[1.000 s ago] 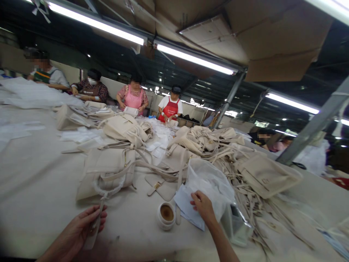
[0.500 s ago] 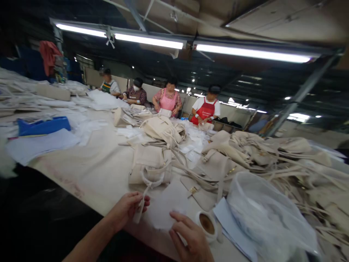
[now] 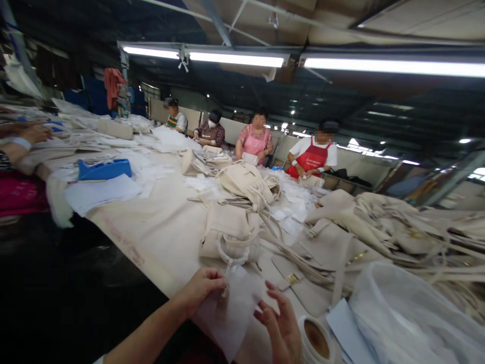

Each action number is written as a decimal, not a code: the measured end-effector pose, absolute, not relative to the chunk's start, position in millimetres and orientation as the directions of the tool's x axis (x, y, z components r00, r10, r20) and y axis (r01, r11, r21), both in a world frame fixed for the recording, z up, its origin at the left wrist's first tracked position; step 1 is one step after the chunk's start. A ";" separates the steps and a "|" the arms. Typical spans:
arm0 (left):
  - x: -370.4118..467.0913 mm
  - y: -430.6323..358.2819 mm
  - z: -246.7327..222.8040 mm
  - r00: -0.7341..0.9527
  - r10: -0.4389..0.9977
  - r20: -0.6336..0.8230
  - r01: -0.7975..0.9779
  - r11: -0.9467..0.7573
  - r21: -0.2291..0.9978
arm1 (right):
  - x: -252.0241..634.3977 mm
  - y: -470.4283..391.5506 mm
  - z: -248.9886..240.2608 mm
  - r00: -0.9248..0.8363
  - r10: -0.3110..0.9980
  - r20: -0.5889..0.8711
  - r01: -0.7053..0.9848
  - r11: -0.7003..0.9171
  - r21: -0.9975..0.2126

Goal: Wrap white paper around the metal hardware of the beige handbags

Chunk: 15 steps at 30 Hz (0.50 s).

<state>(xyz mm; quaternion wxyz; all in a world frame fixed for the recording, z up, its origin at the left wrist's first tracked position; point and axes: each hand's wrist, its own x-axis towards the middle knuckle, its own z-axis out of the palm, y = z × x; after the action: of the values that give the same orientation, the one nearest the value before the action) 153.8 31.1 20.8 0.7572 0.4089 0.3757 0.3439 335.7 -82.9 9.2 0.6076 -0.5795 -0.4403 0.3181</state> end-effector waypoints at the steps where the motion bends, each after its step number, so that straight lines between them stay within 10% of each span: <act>1: 154.2 29.5 20.5 0.472 0.834 -0.285 -0.223 0.426 0.877 | 334.3 -81.0 6.6 0.490 0.867 0.087 0.030 0.083 -0.996; 7: 156.4 23.2 21.6 0.466 0.828 -0.311 -0.217 0.448 0.867 | 308.2 -66.9 -6.2 0.337 0.910 -0.242 -0.295 -0.142 -0.945; 15: 152.6 25.3 25.7 0.445 0.829 -0.340 -0.157 0.445 0.881 | 302.4 -49.0 6.0 0.223 0.942 -0.249 -0.213 -0.203 -0.956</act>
<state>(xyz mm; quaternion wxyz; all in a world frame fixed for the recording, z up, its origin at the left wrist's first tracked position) 152.6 25.3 25.7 0.7448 0.4098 0.4099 0.3307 302.4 -49.0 6.0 0.5422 -0.5636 -0.3236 0.5326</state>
